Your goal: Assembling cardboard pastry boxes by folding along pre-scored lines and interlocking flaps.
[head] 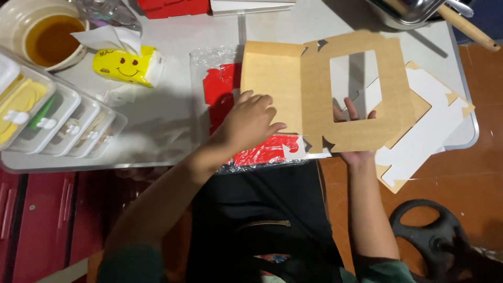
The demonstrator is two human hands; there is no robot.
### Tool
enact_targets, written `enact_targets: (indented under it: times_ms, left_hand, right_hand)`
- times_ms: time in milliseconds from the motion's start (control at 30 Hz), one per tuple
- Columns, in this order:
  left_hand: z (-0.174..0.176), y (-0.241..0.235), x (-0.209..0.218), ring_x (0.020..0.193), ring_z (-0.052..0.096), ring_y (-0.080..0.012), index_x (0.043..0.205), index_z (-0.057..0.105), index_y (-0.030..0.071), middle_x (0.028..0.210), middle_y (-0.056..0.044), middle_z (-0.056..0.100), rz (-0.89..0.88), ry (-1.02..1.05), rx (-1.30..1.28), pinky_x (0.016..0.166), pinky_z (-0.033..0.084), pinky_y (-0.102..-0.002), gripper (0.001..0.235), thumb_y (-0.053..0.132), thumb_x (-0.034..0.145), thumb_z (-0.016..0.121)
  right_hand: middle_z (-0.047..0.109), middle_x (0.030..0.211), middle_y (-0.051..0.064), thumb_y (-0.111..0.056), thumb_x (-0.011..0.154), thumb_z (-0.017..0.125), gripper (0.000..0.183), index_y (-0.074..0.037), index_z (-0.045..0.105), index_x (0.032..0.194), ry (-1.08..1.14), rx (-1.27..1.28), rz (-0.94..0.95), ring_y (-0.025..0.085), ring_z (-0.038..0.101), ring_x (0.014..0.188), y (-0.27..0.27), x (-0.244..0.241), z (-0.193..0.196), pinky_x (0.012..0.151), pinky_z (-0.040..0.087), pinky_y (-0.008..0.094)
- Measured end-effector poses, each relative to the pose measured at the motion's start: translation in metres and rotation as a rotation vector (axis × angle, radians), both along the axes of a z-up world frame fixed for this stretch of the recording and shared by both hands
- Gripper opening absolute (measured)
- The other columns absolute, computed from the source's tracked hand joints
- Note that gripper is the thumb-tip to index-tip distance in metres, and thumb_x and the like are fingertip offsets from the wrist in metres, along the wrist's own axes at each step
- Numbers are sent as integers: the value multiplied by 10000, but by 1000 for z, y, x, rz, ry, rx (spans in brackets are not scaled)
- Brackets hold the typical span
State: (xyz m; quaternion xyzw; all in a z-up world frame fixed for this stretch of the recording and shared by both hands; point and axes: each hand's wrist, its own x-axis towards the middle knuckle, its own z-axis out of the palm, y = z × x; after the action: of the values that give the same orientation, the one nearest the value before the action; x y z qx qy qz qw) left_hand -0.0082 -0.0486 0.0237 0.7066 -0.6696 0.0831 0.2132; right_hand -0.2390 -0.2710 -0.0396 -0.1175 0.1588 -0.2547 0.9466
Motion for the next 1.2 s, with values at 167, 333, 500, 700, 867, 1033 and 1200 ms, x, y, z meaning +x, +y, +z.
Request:
enact_targets:
  times_ms: [167,333,500,700,867,1033,1200]
  left_hand:
    - [4,-12,-1,948,718,-354,1156,673,87,1045,-145,712,141,-106,588,1127,162,-773,701,622,735,840]
    - [-48,24,10,1027,549,-294,820,735,122,1019,-64,533,84,-119,75,952,387,-511,239,277,695,868]
    - [-52,48,-25,1069,482,-310,872,748,136,1087,-60,459,187,96,-59,847,401,-445,31,156,854,765]
    - [-72,50,-39,789,543,-239,830,684,142,897,-9,436,168,71,-304,651,463,-326,95,148,921,709]
    - [-81,53,-40,757,558,-202,845,631,154,888,28,461,152,89,-237,638,459,-329,151,181,962,723]
    - [-66,55,-47,830,595,-250,818,615,130,883,-4,484,146,96,-231,675,486,-360,154,139,948,696]
    - [-66,52,-49,1022,632,-279,816,616,115,938,-27,537,150,73,-197,863,501,-414,158,131,952,695]
  right_hand:
    - [628,770,21,-242,923,670,182,-142,673,1076,352,-23,-935,237,641,701,-46,-64,-33,754,537,288]
    - [643,997,56,-76,965,619,138,-151,611,1080,700,-785,-1121,154,648,899,-52,-78,49,717,464,222]
    - [726,1011,154,108,929,613,257,-42,758,1079,828,-1293,-48,249,746,915,2,53,71,834,638,340]
    - [760,1171,235,-138,906,491,470,27,656,1314,511,-789,1109,274,774,1010,48,164,32,878,645,385]
    - [600,1048,50,52,747,401,463,-47,676,1106,342,-1153,600,189,599,1072,17,161,15,980,467,298]
    - [609,1008,31,61,858,579,294,-142,605,1069,717,-1271,-309,186,600,997,-41,152,-2,932,460,311]
    - [669,1094,73,55,920,663,295,-119,627,1156,676,-1328,-118,190,625,1051,5,135,39,936,510,340]
